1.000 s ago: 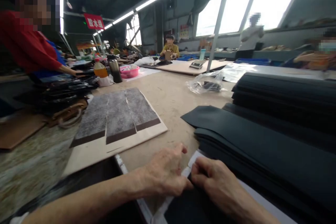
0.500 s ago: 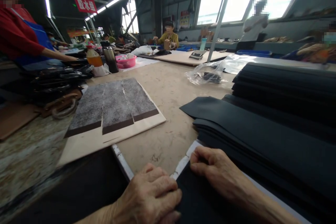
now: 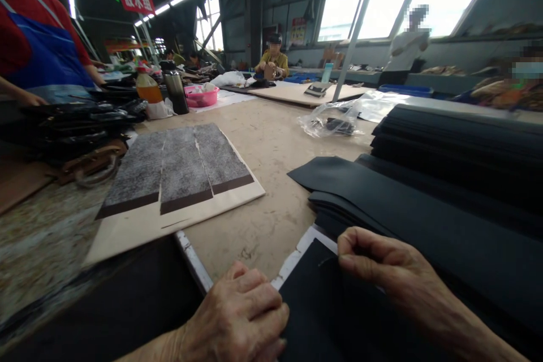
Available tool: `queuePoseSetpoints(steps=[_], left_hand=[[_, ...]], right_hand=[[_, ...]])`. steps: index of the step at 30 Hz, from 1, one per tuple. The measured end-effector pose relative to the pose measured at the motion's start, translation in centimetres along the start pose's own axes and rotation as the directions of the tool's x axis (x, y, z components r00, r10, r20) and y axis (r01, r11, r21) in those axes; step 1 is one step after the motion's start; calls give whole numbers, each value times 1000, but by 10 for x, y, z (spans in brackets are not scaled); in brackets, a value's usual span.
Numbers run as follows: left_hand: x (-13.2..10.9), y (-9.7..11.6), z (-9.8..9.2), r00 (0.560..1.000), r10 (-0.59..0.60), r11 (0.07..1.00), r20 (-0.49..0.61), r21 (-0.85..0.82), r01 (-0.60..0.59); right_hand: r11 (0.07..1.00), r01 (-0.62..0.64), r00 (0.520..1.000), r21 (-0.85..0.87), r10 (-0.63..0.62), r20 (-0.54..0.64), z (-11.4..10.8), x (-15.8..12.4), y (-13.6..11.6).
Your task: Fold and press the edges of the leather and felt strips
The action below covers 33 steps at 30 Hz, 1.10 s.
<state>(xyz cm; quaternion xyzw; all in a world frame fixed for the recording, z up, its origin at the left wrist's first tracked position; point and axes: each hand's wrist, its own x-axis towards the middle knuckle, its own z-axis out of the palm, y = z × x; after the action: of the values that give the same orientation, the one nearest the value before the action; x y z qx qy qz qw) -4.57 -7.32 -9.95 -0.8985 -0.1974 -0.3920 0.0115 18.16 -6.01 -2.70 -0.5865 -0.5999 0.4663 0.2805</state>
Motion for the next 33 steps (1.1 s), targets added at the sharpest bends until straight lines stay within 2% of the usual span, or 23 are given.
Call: queuePoseSetpoints(steps=[3, 8, 15, 23, 33], left_hand=[[-1, 0, 1, 1000, 8, 1000, -21, -9, -8], [-5, 0, 4, 999, 16, 1000, -37, 11, -15], [-5, -1, 5, 999, 24, 999, -46, 28, -23], [-5, 0, 4, 999, 15, 999, -43, 34, -13], [-4, 1, 3, 998, 14, 999, -54, 32, -12]], right_hand=[[996, -4, 1000, -90, 5, 13, 5, 4, -2], [980, 67, 997, -185, -60, 42, 18, 15, -2], [907, 66, 997, -416, -73, -2, 28, 19, 3], [872, 130, 990, -472, -138, 19, 34, 23, 10], [842, 95, 995, -531, -103, 15, 36, 24, 7]])
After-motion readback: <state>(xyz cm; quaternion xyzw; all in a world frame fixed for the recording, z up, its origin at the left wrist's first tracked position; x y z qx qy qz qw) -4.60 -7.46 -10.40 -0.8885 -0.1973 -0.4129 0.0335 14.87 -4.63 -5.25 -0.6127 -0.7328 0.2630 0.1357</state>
